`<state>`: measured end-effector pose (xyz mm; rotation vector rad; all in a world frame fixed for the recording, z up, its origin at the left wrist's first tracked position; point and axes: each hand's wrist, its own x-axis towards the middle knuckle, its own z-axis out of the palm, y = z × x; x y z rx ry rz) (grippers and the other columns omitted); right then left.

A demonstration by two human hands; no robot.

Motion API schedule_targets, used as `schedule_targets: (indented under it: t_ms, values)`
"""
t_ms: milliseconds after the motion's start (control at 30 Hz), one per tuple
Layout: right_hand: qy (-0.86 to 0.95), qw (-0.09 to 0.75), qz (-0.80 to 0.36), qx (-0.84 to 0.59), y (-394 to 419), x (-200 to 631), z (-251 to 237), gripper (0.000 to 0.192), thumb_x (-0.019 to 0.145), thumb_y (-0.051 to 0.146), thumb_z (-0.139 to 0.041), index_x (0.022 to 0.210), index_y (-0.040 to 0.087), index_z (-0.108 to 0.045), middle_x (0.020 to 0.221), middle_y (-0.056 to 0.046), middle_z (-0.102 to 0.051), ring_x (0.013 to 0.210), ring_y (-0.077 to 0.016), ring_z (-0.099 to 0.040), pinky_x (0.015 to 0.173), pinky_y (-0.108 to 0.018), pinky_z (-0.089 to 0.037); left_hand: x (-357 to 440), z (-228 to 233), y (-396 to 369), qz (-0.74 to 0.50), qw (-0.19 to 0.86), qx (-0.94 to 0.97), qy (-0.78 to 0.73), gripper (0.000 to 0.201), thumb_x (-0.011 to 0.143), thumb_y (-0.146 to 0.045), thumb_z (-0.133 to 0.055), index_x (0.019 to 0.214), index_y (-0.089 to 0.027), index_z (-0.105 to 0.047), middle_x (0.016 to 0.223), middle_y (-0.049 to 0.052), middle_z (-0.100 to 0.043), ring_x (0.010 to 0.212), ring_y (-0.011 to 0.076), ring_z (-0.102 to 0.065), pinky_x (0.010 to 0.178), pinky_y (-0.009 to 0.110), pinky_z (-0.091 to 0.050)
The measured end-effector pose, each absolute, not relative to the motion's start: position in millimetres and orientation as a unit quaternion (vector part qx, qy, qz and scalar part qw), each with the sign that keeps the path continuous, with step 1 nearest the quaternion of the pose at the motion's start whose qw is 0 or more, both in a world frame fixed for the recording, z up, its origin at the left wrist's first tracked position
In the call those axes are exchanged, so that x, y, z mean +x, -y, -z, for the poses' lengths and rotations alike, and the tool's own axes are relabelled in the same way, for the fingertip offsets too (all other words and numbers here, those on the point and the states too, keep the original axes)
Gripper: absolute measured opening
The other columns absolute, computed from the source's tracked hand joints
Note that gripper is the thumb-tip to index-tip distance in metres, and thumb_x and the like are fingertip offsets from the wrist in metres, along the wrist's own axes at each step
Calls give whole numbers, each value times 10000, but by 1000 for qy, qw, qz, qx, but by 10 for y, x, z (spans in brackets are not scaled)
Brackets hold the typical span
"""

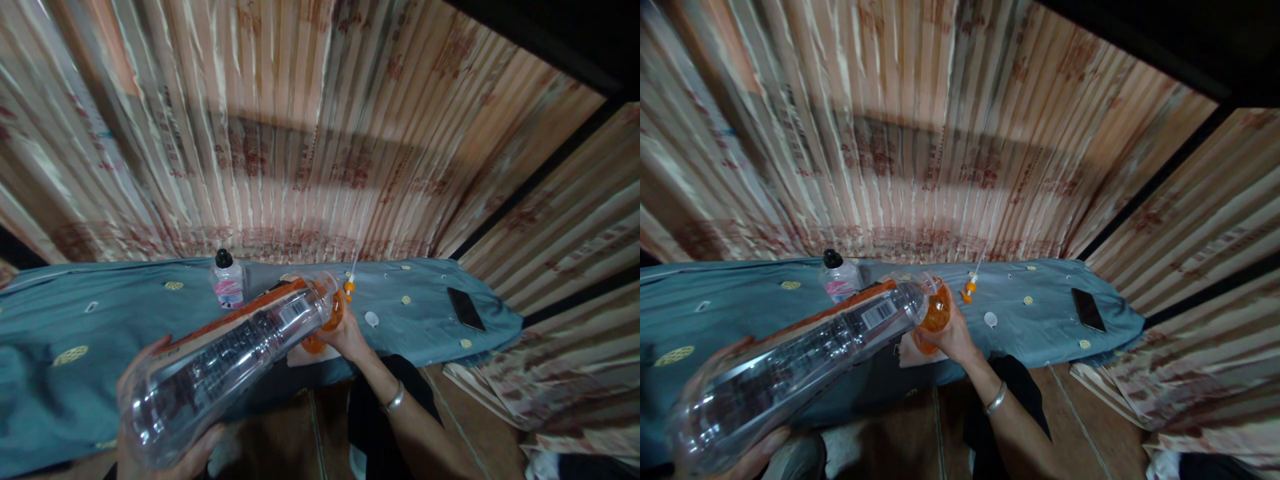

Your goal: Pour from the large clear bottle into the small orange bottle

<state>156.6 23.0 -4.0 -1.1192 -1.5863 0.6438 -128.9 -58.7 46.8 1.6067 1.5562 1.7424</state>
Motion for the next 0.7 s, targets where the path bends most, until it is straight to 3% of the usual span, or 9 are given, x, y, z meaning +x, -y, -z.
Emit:
schedule_targets:
  t_ms: [367,567,700]
  values:
    - [658,523,-289,-458,-216,1558,3,892,633,286,-813,1391,260,-344,1335,-92,-593,1219,-270,-592,1098,-463,-430,-1318,-424,615,-610,160,546,-551,943,377,-480,-827,1272,-486,-529,1261,-15,-586,1084,383,-586,1001,714,-421]
    - [662,525,-250,-473,-209,1547,1,694,626,279,-795,1244,239,-483,1292,-94,-616,1205,-279,-596,1092,-471,-429,-1299,-442,623,-610,162,548,-548,926,415,-518,-807,1290,-474,-511,1274,-9,-569,1087,372,-576,1066,724,-340]
    - [659,531,-255,-468,-208,1535,-1,673,628,293,-793,1231,234,-501,1232,-88,-642,1164,-277,-617,1069,-466,-450,-1288,-435,624,-610,166,541,-554,918,410,-513,-811,1281,-461,-528,1273,4,-574,1099,380,-575,1022,716,-394]
